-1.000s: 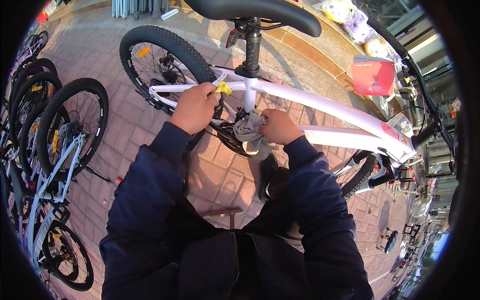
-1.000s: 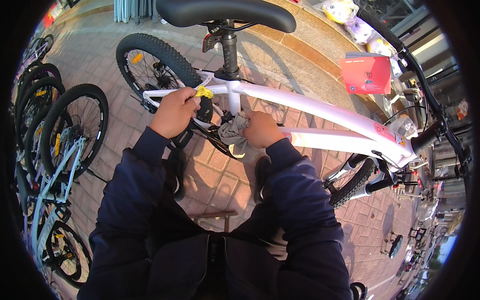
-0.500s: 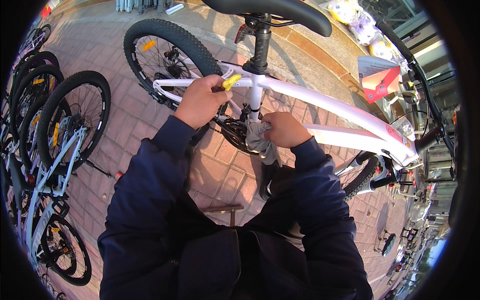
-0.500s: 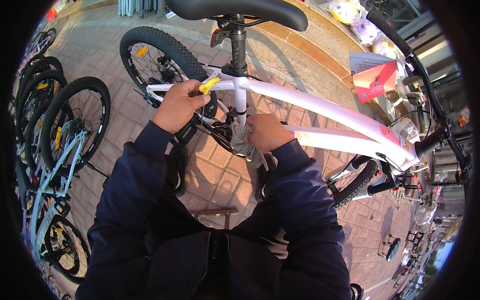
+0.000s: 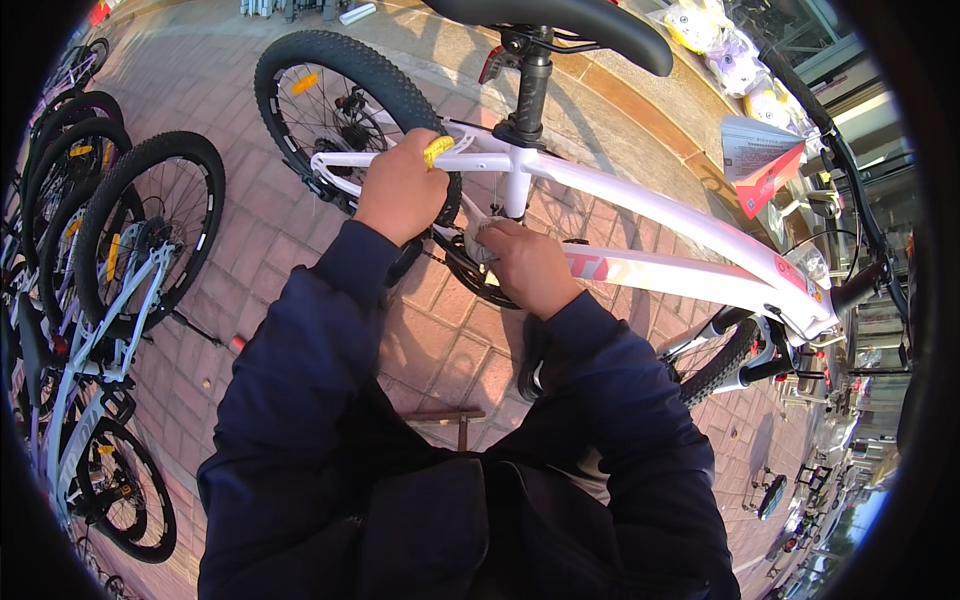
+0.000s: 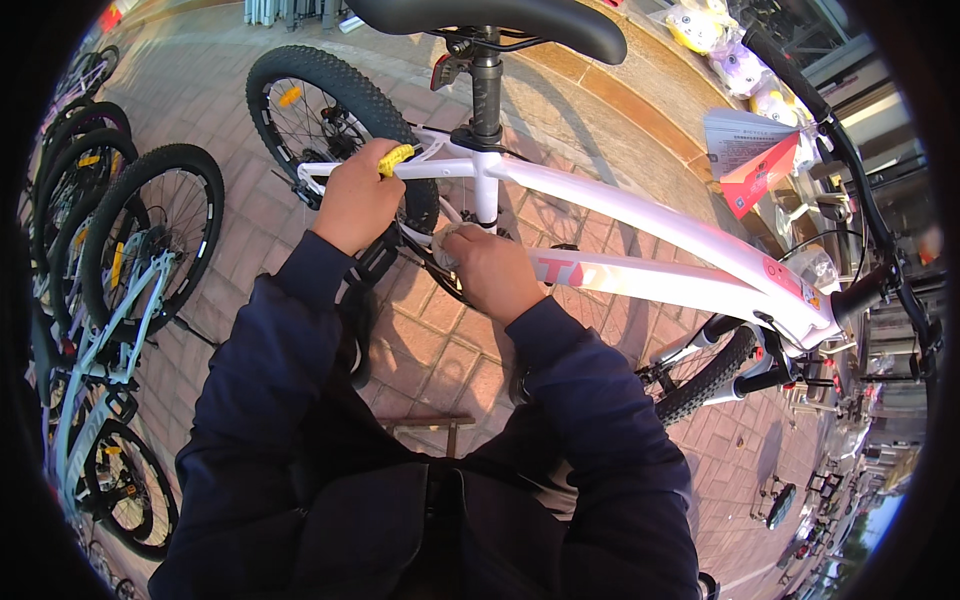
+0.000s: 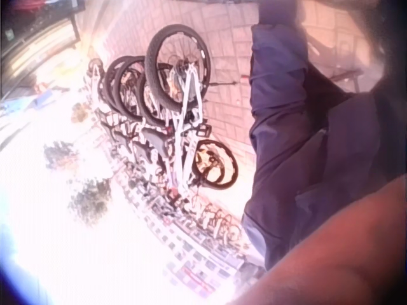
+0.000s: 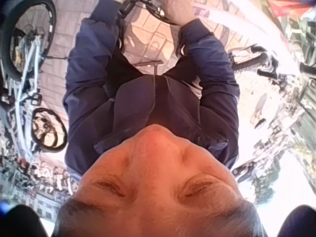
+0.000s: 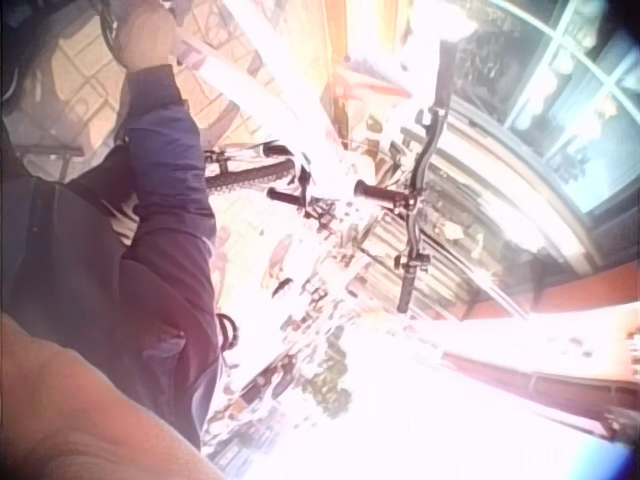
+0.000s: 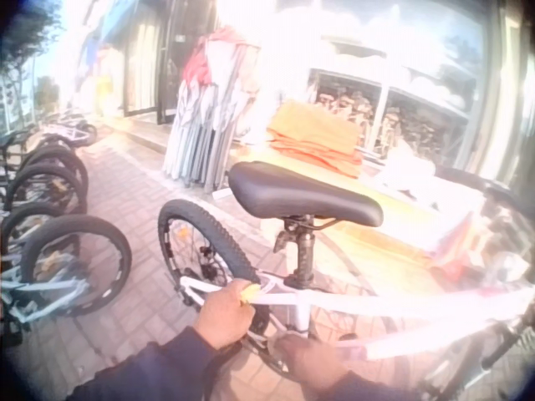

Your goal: The person wipes the frame and handlebar area of a white bicycle using a cloth and a small yellow tool. They move around the bike, cleaning different sections of the frame and handlebar while other bicycles are visible in the background.

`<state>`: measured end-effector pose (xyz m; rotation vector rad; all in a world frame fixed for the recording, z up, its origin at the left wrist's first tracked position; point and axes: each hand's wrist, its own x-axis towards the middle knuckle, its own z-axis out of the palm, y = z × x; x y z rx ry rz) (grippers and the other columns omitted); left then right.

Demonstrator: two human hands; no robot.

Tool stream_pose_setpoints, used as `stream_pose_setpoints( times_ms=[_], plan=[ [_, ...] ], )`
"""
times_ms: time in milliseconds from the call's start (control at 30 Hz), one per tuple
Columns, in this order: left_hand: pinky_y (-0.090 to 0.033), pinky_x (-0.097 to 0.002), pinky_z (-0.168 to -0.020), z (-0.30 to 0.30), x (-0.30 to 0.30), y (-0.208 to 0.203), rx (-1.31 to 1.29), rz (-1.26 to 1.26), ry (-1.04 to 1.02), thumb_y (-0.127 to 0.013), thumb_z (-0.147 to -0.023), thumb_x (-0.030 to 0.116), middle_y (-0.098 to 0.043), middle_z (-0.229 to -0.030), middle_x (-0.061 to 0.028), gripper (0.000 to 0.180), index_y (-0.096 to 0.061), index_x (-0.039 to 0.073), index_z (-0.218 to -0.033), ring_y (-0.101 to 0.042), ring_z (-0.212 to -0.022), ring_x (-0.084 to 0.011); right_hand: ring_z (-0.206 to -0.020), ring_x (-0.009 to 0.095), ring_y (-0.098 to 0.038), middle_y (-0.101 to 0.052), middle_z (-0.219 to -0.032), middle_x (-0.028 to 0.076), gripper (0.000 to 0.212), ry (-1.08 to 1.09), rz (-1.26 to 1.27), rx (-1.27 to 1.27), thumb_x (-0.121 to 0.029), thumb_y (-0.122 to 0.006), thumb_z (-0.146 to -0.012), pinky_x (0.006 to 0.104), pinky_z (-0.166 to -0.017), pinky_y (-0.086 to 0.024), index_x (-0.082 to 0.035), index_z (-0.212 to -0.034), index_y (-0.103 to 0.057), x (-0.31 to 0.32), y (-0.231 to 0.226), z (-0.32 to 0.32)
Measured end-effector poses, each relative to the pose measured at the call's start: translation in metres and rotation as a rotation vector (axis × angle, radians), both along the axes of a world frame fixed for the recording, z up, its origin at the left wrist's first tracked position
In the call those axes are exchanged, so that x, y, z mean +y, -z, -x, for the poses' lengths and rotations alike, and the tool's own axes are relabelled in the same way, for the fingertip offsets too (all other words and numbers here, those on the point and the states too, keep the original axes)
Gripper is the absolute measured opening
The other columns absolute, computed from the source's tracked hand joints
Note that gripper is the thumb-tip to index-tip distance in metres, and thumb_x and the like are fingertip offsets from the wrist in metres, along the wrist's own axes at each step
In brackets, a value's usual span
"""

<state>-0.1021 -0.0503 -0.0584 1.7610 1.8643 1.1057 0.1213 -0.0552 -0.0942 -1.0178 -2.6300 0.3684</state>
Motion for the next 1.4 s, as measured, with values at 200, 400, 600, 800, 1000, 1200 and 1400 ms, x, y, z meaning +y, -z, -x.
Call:
stream_pose_setpoints(
  times_ms=[200,400,600,800,1000,1200,1400],
  plan=[
    [-0.05,-0.0494,-0.084,0.01,-0.002,-0.006,-0.063,-0.039,-0.093,-0.059,-0.081,0.01,-0.068,-0.097,-0.0264,0.031,-0.063,0.001,-0.111,-0.064,-0.094,-0.0445,-0.077,0.025,-0.068,-0.061,-0.085,0.009,0.007,-0.099,-0.244,-0.232,-0.013,-0.061,-0.085,0.0381,-0.058,-0.056,-0.007,-0.086,-0.061,-0.013,0.057,0.046],
    [-0.051,-0.0453,-0.084,0.015,-0.003,-0.007,-0.092,-0.007,-0.088,-0.059,-0.082,0.01,-0.068,-0.101,-0.0253,0.036,-0.062,0.0,-0.116,-0.064,-0.096,-0.0433,-0.071,0.029,-0.069,-0.063,-0.082,0.011,0.007,0.001,-0.18,-0.234,-0.012,-0.06,-0.086,0.0401,-0.057,-0.056,-0.006,-0.085,-0.06,-0.013,0.069,0.064],
    [-0.051,-0.0434,-0.082,0.025,-0.006,-0.01,-0.114,0.022,-0.094,-0.059,-0.083,0.011,-0.067,-0.101,-0.0246,0.036,-0.062,-0.001,-0.117,-0.064,-0.095,-0.0424,-0.077,0.033,-0.072,-0.07,-0.082,0.017,0.011,-0.043,0.204,-0.589,-0.008,-0.06,-0.082,0.0431,-0.06,-0.058,-0.002,-0.085,-0.069,-0.054,0.029,0.033],
    [-0.051,-0.0494,-0.082,0.014,0.0,-0.009,-0.117,-0.083,-0.109,-0.06,-0.081,0.012,-0.068,-0.094,-0.0256,0.031,-0.063,0.0,-0.11,-0.065,-0.092,-0.0441,-0.074,0.032,-0.068,-0.063,-0.086,0.014,0.012,0.077,-0.043,-0.269,-0.012,-0.06,-0.086,0.0438,-0.06,-0.056,-0.003,-0.094,-0.062,-0.04,0.021,0.027],
    [-0.051,-0.049,-0.081,0.016,-0.006,-0.011,-0.139,-0.059,-0.099,-0.06,-0.081,0.013,-0.068,-0.093,-0.0257,0.032,-0.063,0.0,-0.11,-0.065,-0.09,-0.044,-0.078,0.03,-0.067,-0.061,-0.086,0.013,0.008,-0.115,-0.116,-0.38,-0.012,-0.062,-0.083,0.0414,-0.061,-0.056,-0.004,-0.086,-0.06,-0.044,0.052,0.052],
    [-0.051,-0.0491,-0.081,0.024,-0.007,-0.014,-0.163,-0.039,-0.155,-0.06,-0.081,0.012,-0.068,-0.093,-0.0259,0.031,-0.064,0.0,-0.11,-0.065,-0.09,-0.0439,-0.082,0.034,-0.067,-0.061,-0.091,0.017,0.013,-0.061,-0.016,-0.036,-0.009,-0.06,-0.083,0.044,-0.067,-0.056,-0.002,-0.094,-0.061,-0.038,0.058,0.071],
    [-0.051,-0.0457,-0.079,0.021,-0.005,-0.013,-0.173,-0.038,-0.145,-0.059,-0.081,0.012,-0.067,-0.094,-0.0247,0.033,-0.064,0.0,-0.111,-0.065,-0.089,-0.042,-0.087,0.029,-0.063,-0.057,-0.093,0.013,0.012,-0.13,-0.299,-0.225,-0.013,-0.061,-0.084,0.0392,-0.064,-0.054,-0.005,-0.093,-0.064,-0.016,0.085,0.075]
  ],
)
